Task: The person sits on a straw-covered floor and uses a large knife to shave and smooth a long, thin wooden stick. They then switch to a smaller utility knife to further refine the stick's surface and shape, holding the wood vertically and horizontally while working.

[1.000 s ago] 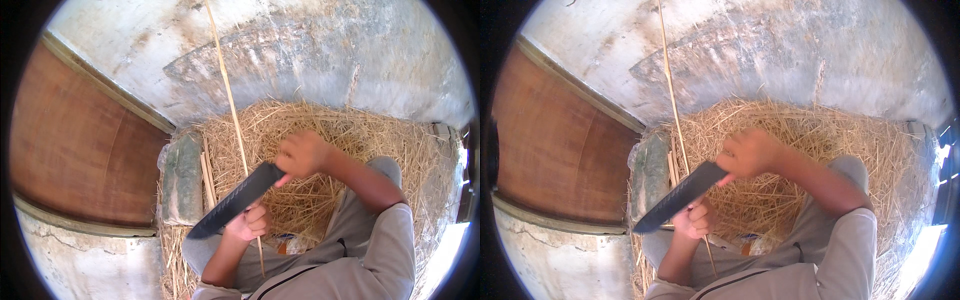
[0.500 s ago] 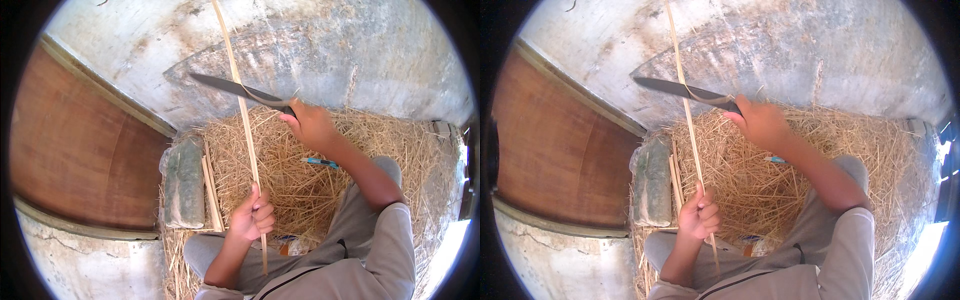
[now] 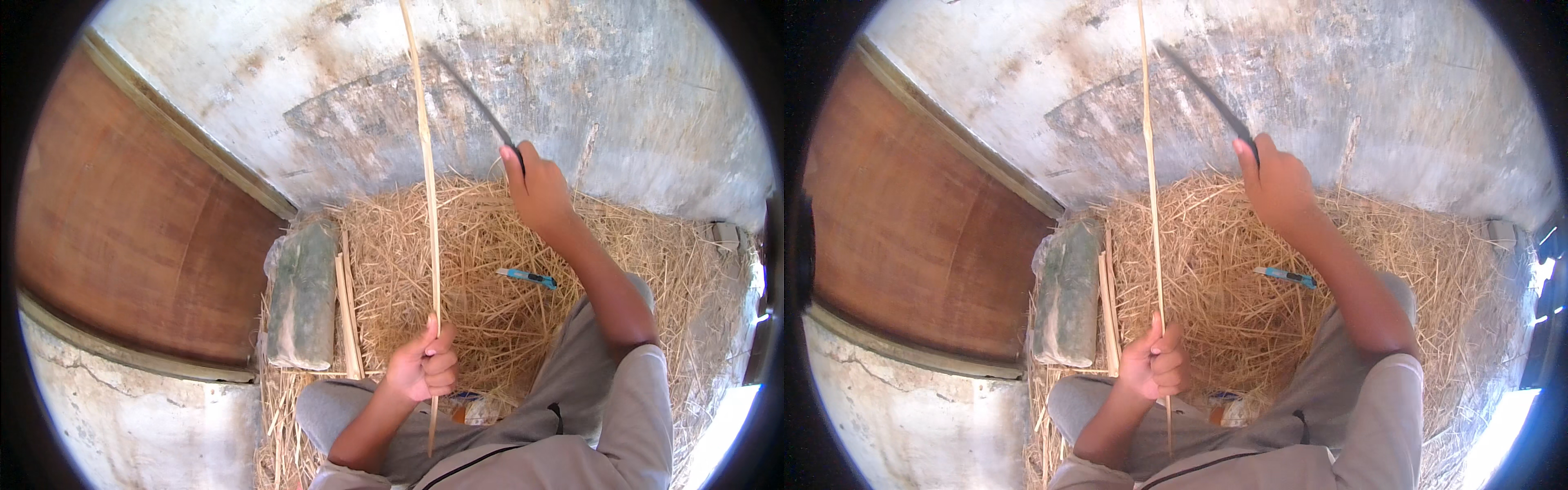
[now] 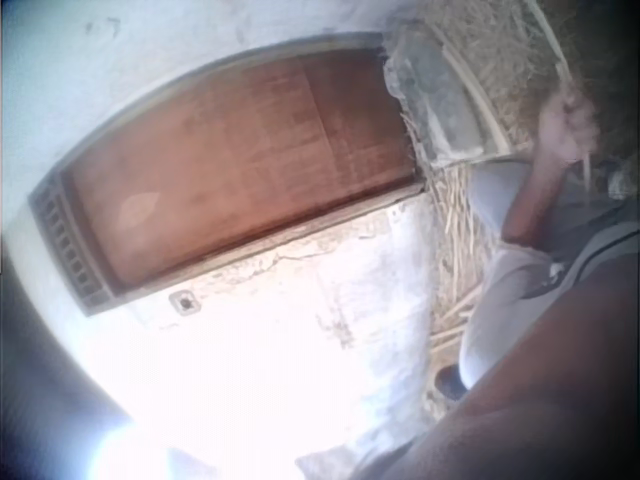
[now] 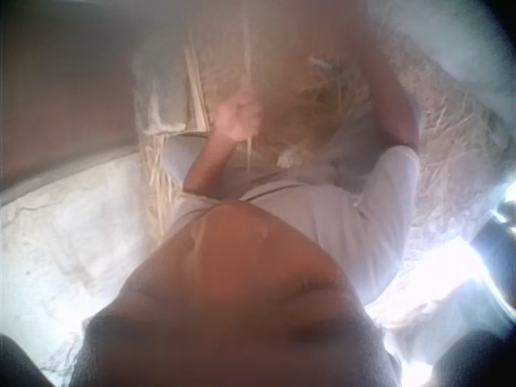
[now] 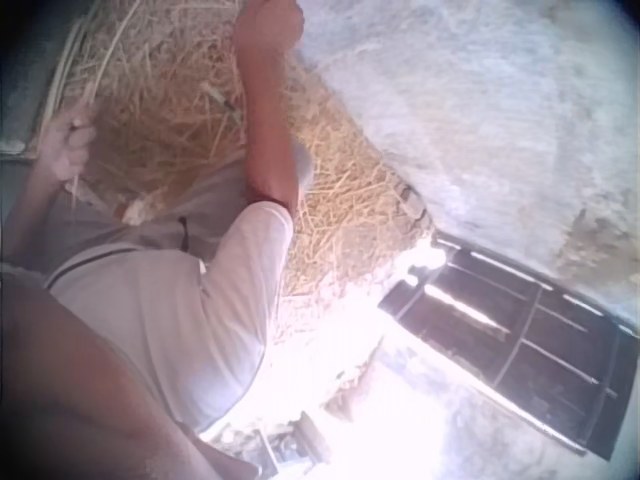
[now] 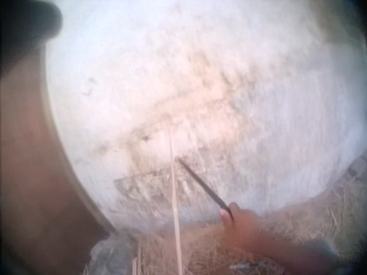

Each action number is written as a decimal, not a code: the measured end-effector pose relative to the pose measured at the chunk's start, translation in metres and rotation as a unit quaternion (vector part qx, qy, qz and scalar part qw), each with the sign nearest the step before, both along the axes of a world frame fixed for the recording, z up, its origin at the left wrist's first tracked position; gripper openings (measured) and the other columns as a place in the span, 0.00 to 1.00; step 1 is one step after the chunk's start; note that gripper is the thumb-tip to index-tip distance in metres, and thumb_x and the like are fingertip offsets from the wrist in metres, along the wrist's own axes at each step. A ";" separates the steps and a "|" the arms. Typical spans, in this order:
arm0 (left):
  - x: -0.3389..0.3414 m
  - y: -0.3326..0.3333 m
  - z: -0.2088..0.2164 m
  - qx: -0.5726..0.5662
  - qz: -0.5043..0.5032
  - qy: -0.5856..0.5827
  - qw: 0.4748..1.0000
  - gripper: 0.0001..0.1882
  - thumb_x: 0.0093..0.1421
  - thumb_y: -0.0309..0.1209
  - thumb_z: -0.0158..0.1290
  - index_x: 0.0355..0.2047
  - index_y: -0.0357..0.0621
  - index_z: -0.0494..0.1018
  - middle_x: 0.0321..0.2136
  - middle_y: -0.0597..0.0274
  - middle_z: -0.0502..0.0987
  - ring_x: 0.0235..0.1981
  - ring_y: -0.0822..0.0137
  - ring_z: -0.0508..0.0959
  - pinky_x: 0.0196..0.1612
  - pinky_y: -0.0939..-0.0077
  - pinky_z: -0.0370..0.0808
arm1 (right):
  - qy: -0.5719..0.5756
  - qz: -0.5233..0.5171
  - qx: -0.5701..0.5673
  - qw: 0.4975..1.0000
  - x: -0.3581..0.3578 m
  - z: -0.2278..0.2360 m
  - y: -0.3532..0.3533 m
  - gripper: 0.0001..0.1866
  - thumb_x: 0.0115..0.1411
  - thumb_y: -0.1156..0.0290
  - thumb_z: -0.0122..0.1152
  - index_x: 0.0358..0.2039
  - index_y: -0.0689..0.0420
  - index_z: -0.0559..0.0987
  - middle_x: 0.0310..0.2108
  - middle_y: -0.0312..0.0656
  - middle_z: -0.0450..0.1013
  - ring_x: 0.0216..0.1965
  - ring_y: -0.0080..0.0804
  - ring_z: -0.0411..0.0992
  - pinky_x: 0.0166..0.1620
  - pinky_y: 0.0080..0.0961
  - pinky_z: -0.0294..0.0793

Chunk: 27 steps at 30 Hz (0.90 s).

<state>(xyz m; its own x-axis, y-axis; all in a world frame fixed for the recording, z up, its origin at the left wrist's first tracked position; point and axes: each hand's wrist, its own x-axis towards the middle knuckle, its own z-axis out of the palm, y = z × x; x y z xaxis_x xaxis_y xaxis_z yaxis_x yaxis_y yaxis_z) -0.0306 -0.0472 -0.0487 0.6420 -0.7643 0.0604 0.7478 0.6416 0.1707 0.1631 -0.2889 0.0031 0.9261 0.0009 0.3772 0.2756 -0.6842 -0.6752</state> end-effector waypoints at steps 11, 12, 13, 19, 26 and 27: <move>0.006 -0.006 0.024 0.355 0.114 -0.037 0.927 0.25 0.74 0.57 0.35 0.26 0.54 0.59 0.14 0.74 0.51 0.12 0.77 0.49 0.15 0.78 0.48 | -0.272 0.252 -0.201 0.906 -0.036 -0.012 0.001 0.23 0.69 0.45 0.51 0.36 0.56 0.70 0.19 0.44 0.69 0.19 0.44 0.72 0.23 0.39 0.69; 0.006 -0.006 0.025 0.358 0.113 -0.040 0.926 0.25 0.74 0.57 0.35 0.26 0.54 0.59 0.14 0.74 0.51 0.12 0.76 0.49 0.15 0.78 0.48 | -0.298 0.263 -0.224 0.890 -0.037 -0.012 0.000 0.24 0.69 0.44 0.51 0.36 0.56 0.70 0.20 0.44 0.69 0.19 0.43 0.72 0.23 0.38 0.70; 0.007 -0.007 0.025 0.362 0.113 -0.043 0.924 0.26 0.74 0.57 0.35 0.26 0.54 0.59 0.14 0.74 0.51 0.12 0.76 0.49 0.15 0.78 0.48 | -0.268 0.239 -0.211 0.909 -0.030 -0.012 0.000 0.24 0.68 0.43 0.52 0.35 0.55 0.71 0.20 0.43 0.70 0.20 0.41 0.73 0.22 0.37 0.70; 0.014 -0.008 0.022 0.438 0.156 -0.060 0.883 0.26 0.74 0.58 0.36 0.25 0.54 0.58 0.14 0.74 0.50 0.12 0.77 0.49 0.15 0.78 0.47 | -0.235 0.167 -0.221 0.932 -0.015 -0.006 0.006 0.25 0.67 0.41 0.52 0.34 0.53 0.73 0.22 0.42 0.73 0.21 0.39 0.75 0.22 0.36 0.71; 0.003 -0.011 0.026 0.360 0.093 -0.022 0.928 0.26 0.73 0.58 0.35 0.26 0.54 0.58 0.14 0.74 0.50 0.12 0.76 0.48 0.16 0.78 0.48 | -0.243 0.162 -0.192 0.937 -0.010 -0.004 0.008 0.25 0.67 0.40 0.50 0.33 0.52 0.73 0.16 0.37 0.70 0.17 0.34 0.72 0.20 0.34 0.71; 0.007 -0.011 0.027 0.375 0.094 -0.027 0.922 0.26 0.73 0.58 0.35 0.26 0.54 0.58 0.14 0.74 0.50 0.12 0.76 0.48 0.16 0.77 0.48 | -0.173 0.110 -0.151 0.967 -0.004 -0.004 0.008 0.26 0.67 0.40 0.51 0.32 0.52 0.73 0.16 0.36 0.69 0.16 0.33 0.71 0.20 0.33 0.70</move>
